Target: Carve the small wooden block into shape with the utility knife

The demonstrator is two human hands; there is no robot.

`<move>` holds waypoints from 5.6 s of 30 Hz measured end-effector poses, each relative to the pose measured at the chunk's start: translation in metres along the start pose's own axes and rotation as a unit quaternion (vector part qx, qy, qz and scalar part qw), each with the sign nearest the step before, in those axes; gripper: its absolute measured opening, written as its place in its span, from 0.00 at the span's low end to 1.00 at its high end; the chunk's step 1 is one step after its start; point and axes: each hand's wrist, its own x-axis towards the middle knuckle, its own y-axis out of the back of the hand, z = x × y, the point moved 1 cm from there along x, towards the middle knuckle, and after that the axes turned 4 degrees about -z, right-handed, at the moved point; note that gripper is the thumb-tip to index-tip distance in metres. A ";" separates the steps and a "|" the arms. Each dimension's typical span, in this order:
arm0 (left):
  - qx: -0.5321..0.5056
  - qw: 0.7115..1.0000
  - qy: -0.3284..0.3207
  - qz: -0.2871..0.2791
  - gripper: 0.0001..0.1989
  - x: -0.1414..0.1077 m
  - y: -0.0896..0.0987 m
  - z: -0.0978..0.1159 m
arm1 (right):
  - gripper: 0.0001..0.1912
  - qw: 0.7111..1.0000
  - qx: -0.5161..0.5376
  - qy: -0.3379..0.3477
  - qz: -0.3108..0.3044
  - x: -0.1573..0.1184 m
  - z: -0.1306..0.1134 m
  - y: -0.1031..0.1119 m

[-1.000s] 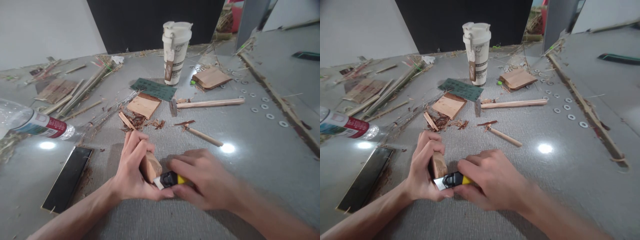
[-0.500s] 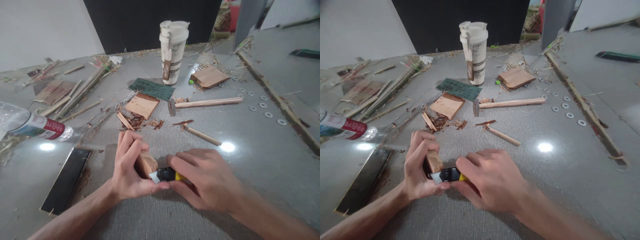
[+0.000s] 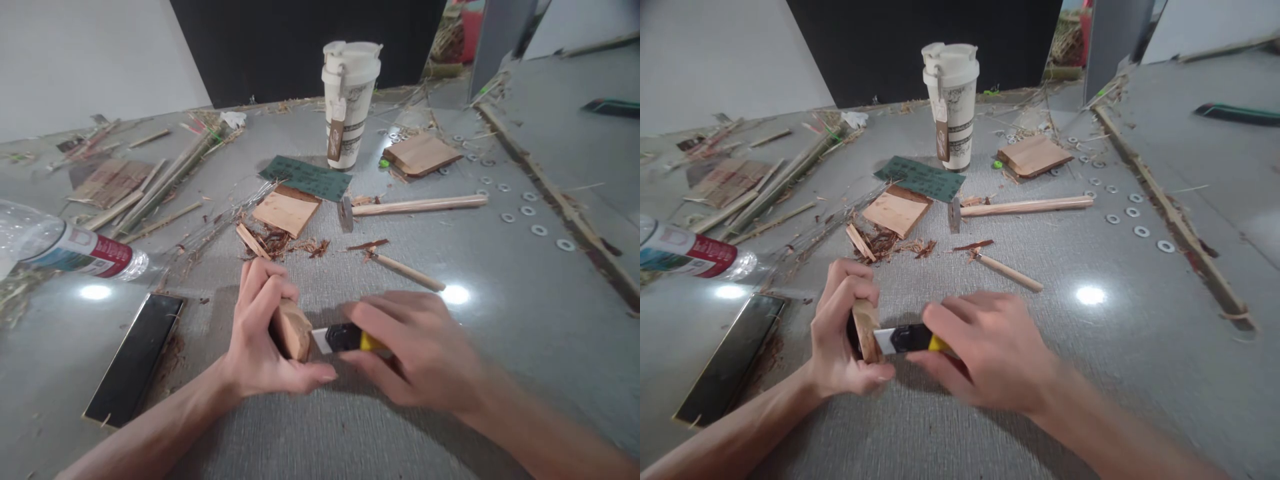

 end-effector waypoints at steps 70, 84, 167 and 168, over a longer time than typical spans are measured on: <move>-0.058 0.996 -0.057 -0.043 0.22 0.003 0.002 0.006 | 0.20 0.999 0.004 0.019 -0.028 -0.004 -0.009 -0.011; 0.015 0.996 -0.080 -0.030 0.14 -0.004 0.002 0.017 | 0.11 0.989 -0.032 -0.115 0.082 -0.005 0.001 0.004; -0.114 0.961 0.184 -0.172 0.13 0.001 -0.008 -0.007 | 0.10 0.990 0.063 -0.111 -0.065 -0.005 0.008 -0.027; -0.121 0.957 0.194 -0.179 0.12 0.000 -0.008 -0.007 | 0.10 0.989 0.061 -0.113 -0.067 -0.006 0.009 -0.028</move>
